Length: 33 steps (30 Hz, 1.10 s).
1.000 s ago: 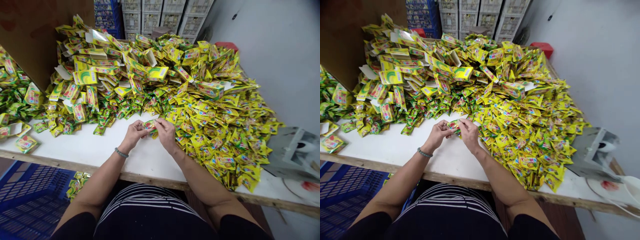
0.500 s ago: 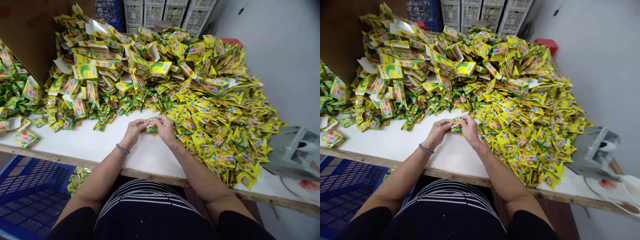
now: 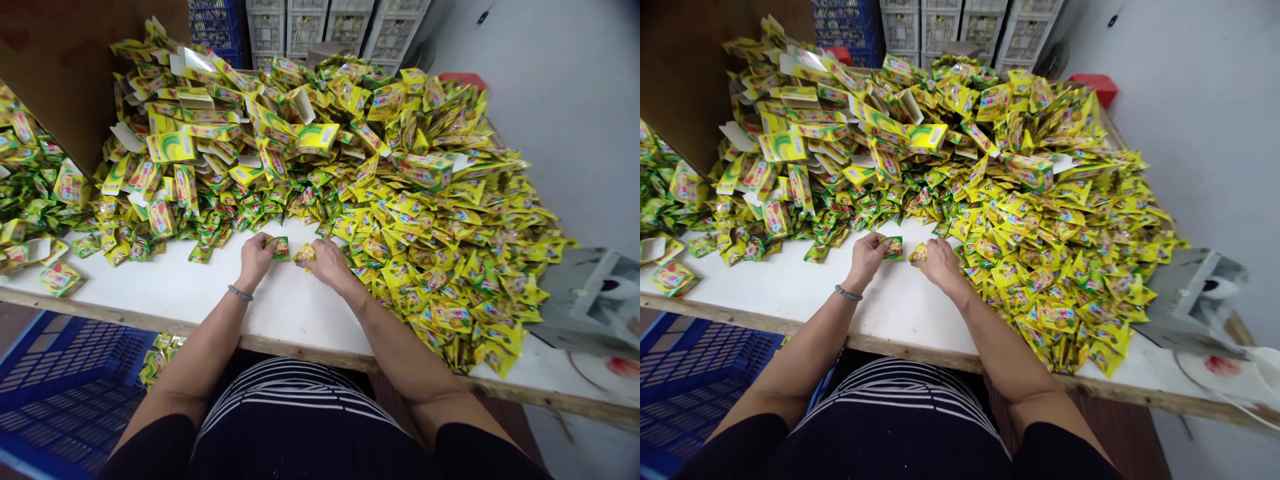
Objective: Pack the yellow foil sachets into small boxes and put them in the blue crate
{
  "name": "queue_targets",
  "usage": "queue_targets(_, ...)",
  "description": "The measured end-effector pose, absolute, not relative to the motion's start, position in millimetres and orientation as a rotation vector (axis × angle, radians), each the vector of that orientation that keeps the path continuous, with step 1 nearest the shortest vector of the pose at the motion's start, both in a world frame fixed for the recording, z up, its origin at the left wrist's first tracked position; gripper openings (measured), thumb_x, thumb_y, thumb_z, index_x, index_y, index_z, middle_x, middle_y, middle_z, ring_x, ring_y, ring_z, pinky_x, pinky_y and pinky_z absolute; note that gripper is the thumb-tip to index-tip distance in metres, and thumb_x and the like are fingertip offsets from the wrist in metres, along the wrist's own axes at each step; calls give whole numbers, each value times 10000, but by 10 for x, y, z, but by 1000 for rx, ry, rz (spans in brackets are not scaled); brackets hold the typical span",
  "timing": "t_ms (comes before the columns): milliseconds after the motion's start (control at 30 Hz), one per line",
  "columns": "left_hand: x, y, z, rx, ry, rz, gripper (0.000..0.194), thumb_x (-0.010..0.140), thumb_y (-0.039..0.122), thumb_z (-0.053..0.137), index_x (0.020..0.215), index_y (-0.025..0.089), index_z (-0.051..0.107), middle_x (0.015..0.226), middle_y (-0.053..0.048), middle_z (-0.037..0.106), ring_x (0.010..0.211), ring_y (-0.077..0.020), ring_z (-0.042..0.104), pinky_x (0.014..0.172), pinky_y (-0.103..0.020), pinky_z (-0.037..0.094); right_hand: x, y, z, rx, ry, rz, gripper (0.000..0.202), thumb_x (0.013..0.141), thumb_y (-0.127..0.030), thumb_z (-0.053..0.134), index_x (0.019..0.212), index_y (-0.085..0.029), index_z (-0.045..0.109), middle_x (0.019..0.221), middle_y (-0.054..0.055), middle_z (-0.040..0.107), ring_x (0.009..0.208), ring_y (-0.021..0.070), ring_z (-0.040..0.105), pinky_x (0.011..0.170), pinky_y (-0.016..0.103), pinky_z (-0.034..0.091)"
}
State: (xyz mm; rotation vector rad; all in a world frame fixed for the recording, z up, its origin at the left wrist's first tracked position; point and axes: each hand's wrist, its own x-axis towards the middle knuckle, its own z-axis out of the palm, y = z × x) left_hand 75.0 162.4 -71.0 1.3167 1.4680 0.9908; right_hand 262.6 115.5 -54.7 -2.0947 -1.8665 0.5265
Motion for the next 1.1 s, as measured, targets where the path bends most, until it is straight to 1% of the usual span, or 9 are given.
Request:
queue_targets(133,776,1593,-693,1409,1535,967,116,723,288,741,705,197,671,599,2,639,621,-170,583,583,-273,383,2656,1187,-563,-1909,-1485,827,245,768,-373,764,893,-185,670,895,80,730,832,238,673,738,338,508)
queue_targets(233,879,1527,-665,1217,1340,1012,179,687,323,774,731,181,675,646,-9,671,622,-160,597,604,-272,420,2614,1206,-588,-1533,-1165,1089,411,764,-553,712,934,-181,672,890,57,736,771,208,676,649,304,518)
queue_targets(333,973,1452,-604,946,1097,1067,304,598,363,839,762,158,684,662,-4,673,600,-129,584,612,-258,448,2498,1192,-614,-1443,-1087,1060,490,697,-636,729,868,-181,671,838,45,726,772,204,660,666,305,524)
queue_targets(533,999,1376,-420,773,933,1102,443,525,454,916,709,130,678,638,8,648,553,-73,545,565,-211,422,2360,1151,-643,-1474,-1051,911,464,727,-644,713,790,-189,644,799,38,699,770,201,619,718,318,508)
queue_targets(667,1004,1369,-405,787,963,1156,445,500,418,941,673,133,647,618,2,653,539,-79,554,562,-222,425,2304,1152,-617,-1360,-953,1027,475,695,-617,765,872,-190,656,880,57,728,849,225,656,787,344,532)
queue_targets(800,946,1386,-386,862,1009,1144,452,474,416,945,641,139,629,606,-12,659,544,-108,578,576,-250,447,2304,1145,-517,-1148,-853,1318,538,632,-558,839,989,-202,652,903,56,754,851,229,704,826,371,566)
queue_targets(867,875,1457,-315,1007,1034,1077,439,513,449,926,663,137,654,600,-16,654,542,-112,568,563,-248,431,2349,1154,-479,-1106,-856,1397,525,617,-539,857,964,-194,668,883,56,760,816,226,714,814,373,574)
queue_targets(1000,773,1871,-54,1259,1257,1160,442,604,536,865,722,153,677,617,-12,649,575,-121,568,557,-238,404,2438,1188,-468,-1161,-850,1281,513,579,-558,870,876,-191,668,848,50,764,777,217,712,761,346,576)
queue_targets(1100,856,2347,123,1271,1401,1207,456,647,591,820,652,172,640,513,10,564,570,-146,578,559,-251,407,2435,1187,-472,-1233,-856,1251,539,580,-593,852,884,-197,648,803,41,754,725,218,709,632,313,565)
